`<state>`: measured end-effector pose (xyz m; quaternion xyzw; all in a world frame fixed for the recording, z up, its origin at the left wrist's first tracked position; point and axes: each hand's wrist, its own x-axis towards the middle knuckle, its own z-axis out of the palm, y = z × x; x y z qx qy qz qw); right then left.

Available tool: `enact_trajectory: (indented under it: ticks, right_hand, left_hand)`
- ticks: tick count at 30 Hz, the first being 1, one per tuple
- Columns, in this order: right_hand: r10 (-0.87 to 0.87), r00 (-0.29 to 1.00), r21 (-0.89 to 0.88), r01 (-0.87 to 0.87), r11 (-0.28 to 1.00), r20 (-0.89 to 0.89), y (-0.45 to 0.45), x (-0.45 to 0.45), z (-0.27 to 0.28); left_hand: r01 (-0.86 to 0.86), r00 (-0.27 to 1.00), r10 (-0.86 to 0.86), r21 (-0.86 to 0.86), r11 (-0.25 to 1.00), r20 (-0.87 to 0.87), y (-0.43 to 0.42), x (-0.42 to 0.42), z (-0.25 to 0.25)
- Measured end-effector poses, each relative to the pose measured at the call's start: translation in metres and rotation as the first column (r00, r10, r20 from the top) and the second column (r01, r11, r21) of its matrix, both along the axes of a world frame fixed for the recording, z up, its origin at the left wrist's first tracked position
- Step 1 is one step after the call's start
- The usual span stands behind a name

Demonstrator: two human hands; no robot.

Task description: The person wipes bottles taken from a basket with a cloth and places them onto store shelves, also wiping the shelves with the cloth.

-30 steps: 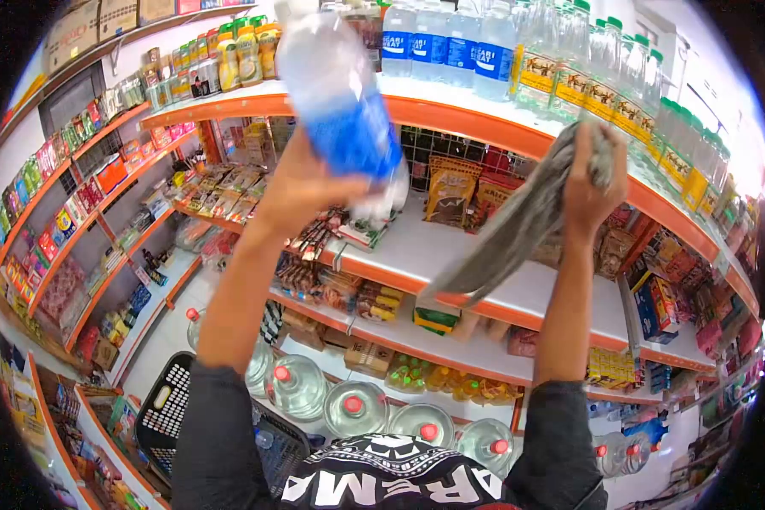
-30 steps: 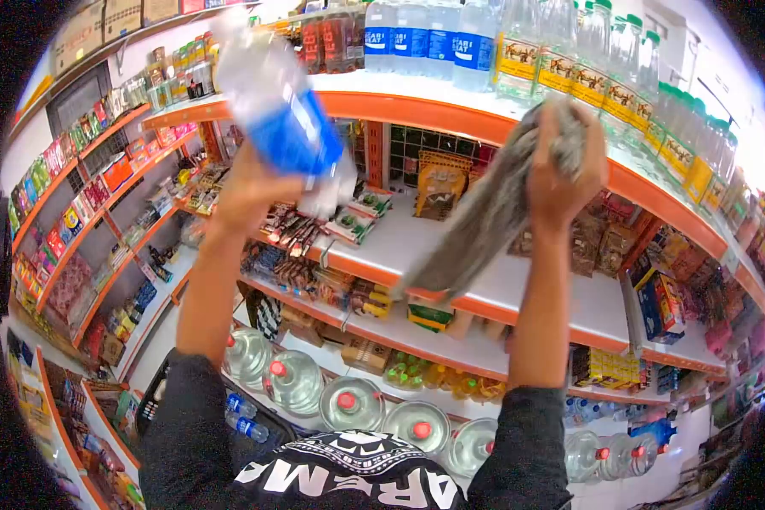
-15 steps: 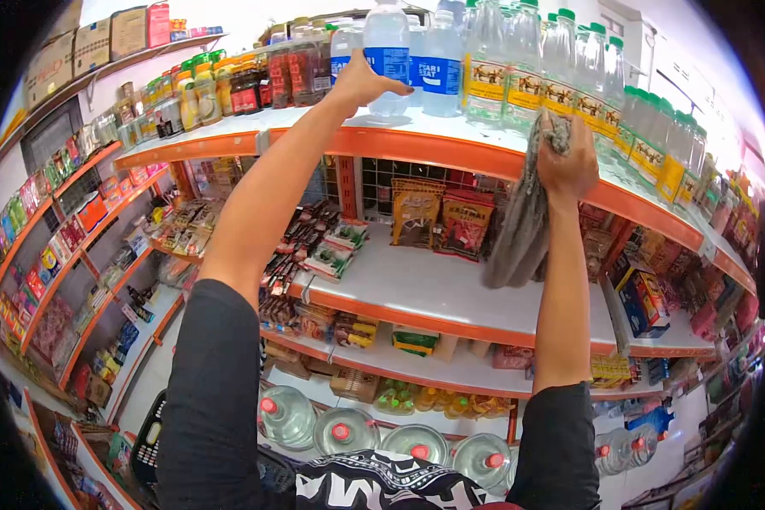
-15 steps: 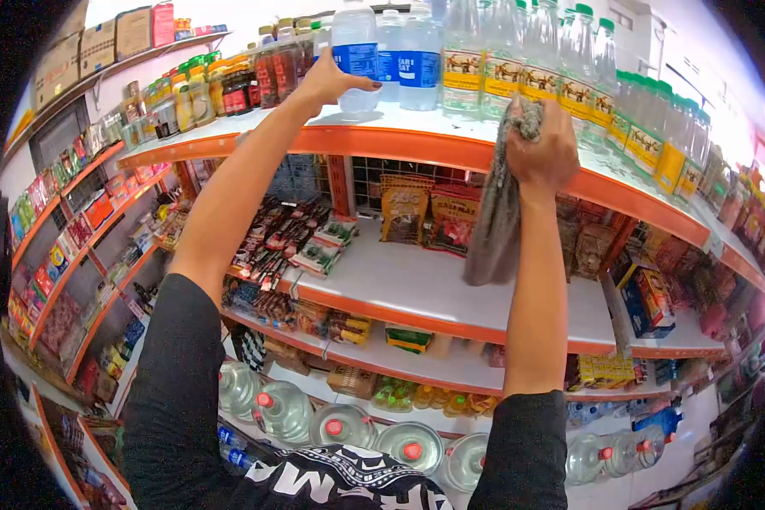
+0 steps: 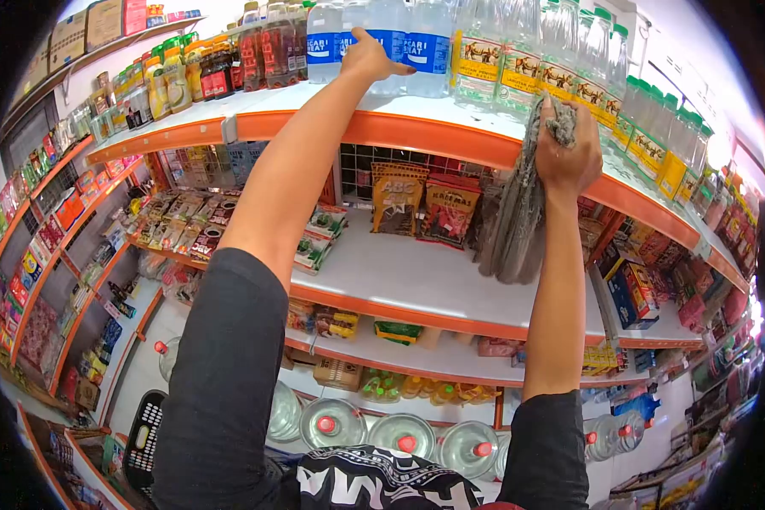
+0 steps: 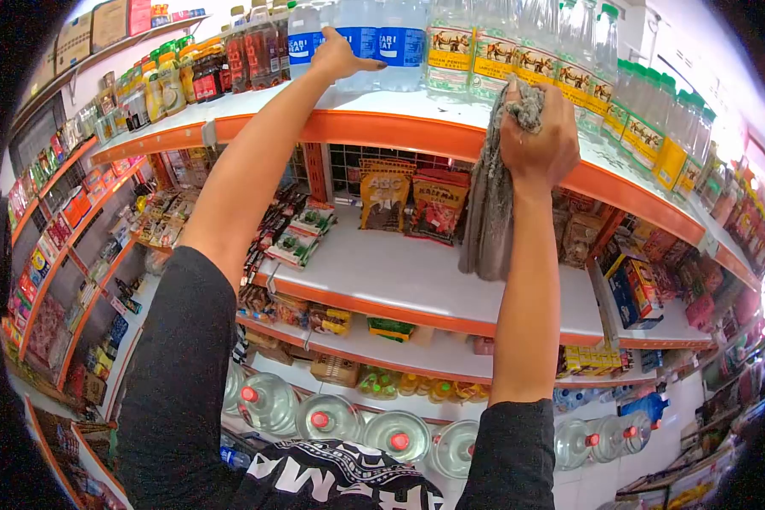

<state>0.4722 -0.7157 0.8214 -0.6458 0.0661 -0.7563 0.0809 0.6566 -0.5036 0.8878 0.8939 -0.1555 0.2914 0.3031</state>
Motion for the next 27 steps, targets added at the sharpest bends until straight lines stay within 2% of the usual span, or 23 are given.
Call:
enact_trajectory:
  ticks: [2, 5, 6, 9, 14, 17, 22, 25, 27]
  right_hand:
    - [-0.002, 1.0, 0.007, 0.002, 1.0, -0.007, 0.001, 0.0, -0.001]
    - [-0.002, 1.0, 0.008, 0.002, 1.0, -0.004, 0.001, 0.0, 0.0]
    - [-0.002, 1.0, 0.009, 0.002, 1.0, -0.005, 0.001, 0.0, -0.001]
    - [-0.012, 1.0, 0.004, 0.013, 1.0, -0.003, 0.0, 0.001, -0.001]
    - [-0.005, 1.0, 0.001, 0.005, 1.0, -0.023, 0.002, -0.001, -0.001]
    - [-0.006, 1.0, 0.006, 0.006, 1.0, -0.02, 0.002, -0.001, -0.001]
    - [0.002, 1.0, -0.022, -0.002, 1.0, -0.007, 0.0, 0.001, -0.002]
    - [-0.001, 1.0, -0.03, 0.001, 1.0, 0.001, -0.001, 0.002, -0.002]
    - [-0.003, 1.0, -0.032, 0.003, 0.999, 0.0, -0.001, 0.002, -0.002]
  left_hand:
    - [0.008, 1.0, -0.008, 0.005, 1.0, -0.019, 0.002, 0.001, -0.003]
    - [0.154, 0.973, -0.173, -0.123, 0.98, -0.156, 0.014, 0.009, -0.002]
    - [0.154, 0.972, -0.173, -0.122, 0.98, -0.157, 0.018, 0.013, 0.0]
    - [0.312, 0.935, -0.305, 0.015, 0.95, -0.181, 0.031, 0.02, 0.002]
    - [0.241, 0.96, -0.239, 0.0, 0.97, -0.148, 0.019, 0.013, 0.001]
    - [0.01, 0.997, -0.01, -0.004, 1.0, 0.077, 0.008, 0.011, -0.004]
    - [-0.046, 0.998, 0.046, -0.001, 0.999, 0.035, 0.007, 0.006, -0.004]
    - [0.029, 1.0, -0.03, 0.105, 0.994, 0.007, 0.01, 0.008, -0.002]
    - [0.025, 0.999, -0.028, 0.106, 0.994, 0.023, 0.011, 0.013, -0.003]
